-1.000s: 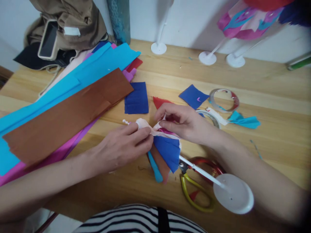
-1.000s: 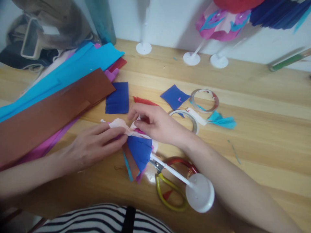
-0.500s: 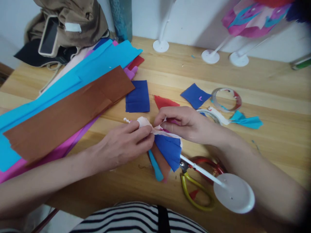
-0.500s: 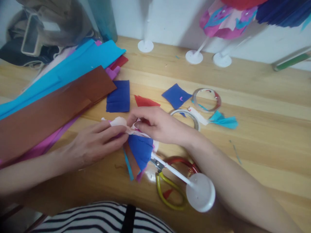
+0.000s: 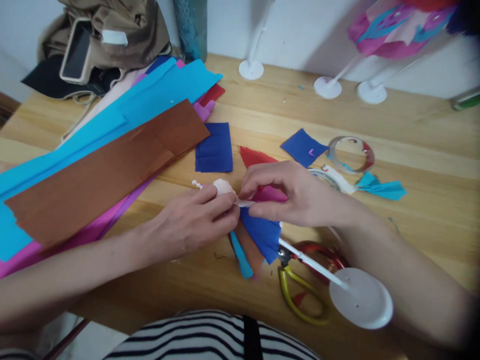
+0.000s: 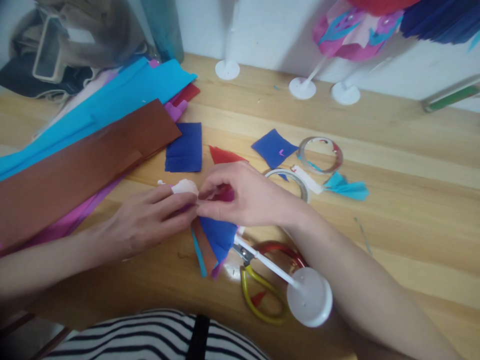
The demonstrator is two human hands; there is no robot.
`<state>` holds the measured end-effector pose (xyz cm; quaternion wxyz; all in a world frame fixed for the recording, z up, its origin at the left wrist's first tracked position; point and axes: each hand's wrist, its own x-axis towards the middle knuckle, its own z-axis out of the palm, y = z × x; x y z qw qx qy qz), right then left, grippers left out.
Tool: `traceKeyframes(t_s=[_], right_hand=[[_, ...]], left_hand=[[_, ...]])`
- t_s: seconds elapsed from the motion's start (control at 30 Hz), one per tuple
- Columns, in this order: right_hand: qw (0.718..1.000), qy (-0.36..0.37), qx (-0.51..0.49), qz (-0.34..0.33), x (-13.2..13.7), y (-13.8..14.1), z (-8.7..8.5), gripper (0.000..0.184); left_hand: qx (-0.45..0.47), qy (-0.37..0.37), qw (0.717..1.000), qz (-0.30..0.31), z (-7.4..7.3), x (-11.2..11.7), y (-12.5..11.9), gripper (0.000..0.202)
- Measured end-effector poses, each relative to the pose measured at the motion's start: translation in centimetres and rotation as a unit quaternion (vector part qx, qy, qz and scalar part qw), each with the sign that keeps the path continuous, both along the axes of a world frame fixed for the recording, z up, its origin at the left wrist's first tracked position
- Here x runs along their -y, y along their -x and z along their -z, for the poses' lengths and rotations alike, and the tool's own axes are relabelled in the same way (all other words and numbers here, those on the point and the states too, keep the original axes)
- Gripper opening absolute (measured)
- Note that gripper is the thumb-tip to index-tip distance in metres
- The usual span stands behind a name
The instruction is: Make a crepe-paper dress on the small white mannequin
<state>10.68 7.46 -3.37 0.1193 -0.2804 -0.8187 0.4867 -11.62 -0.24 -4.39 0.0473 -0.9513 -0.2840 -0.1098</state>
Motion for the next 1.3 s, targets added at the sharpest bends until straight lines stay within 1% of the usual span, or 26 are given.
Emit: traceKeyframes(t_s=[0.07, 0.13, 0.17, 0.4, 0.6, 0.73, 0.87, 1.0, 1.07, 1.17, 1.2, 1.3], right_hand=[[0.998, -0.047, 0.024, 0.019, 0.3, 0.4, 0.1, 0.01], [0.996, -0.075, 0.042, 0.035, 0.5, 0.7, 0.2, 0.013], [0.995, -0.077, 0.045, 0.04, 0.6, 0.9, 0.3, 0.014], [0.998, -0.013, 0.015, 0.058, 0.4, 1.0, 0.8, 0.012], [0.996, 0.042, 0.013, 0.073, 0.3, 0.9, 1.2, 0.009], [0.995, 0.049, 0.015, 0.082, 0.3, 0.9, 1.3, 0.01], [0.996, 0.043, 0.024, 0.081, 0.2, 0.8, 1.2, 0.016], [0.995, 0.081, 0.01, 0.053, -0.2, 0.3, 0.7, 0.03], [0.995, 0.089, 0.0, 0.046, -0.4, 0.1, 0.6, 0.027], [0.997, 0.059, 0.0, 0.058, -0.5, 0.0, 0.9, 0.017], [0.997, 0.04, 0.005, 0.068, -0.5, 0.0, 1.2, 0.018], [0.995, -0.028, 0.023, 0.094, -0.6, 0.0, 1.7, 0.027]], left_hand=[[0.002, -0.003, 1.0, 0.001, 0.0, 0.0, 0.0, 0.031], [0.002, -0.01, 1.0, 0.001, 0.0, 0.0, 0.0, 0.031], [0.001, -0.013, 1.0, 0.001, -0.1, 0.0, 0.0, 0.032], [0.004, -0.017, 1.0, -0.003, -0.3, 0.0, 0.0, 0.035], [-0.012, 0.018, 1.0, 0.002, -0.2, 0.1, 0.2, 0.034], [-0.015, 0.009, 1.0, -0.001, -0.1, 0.1, 0.2, 0.035], [-0.014, 0.02, 1.0, -0.005, 0.1, 0.1, 0.1, 0.035], [0.009, 0.033, 0.999, -0.004, 0.7, 0.1, 0.3, 0.034], [0.019, 0.031, 0.999, 0.0, 1.0, 0.1, 0.4, 0.034], [0.016, 0.025, 1.0, -0.005, 1.2, 0.1, 0.4, 0.036], [0.015, 0.025, 1.0, -0.007, 1.2, 0.1, 0.4, 0.037], [0.014, 0.031, 0.999, -0.01, 1.2, 0.2, 0.4, 0.038]])
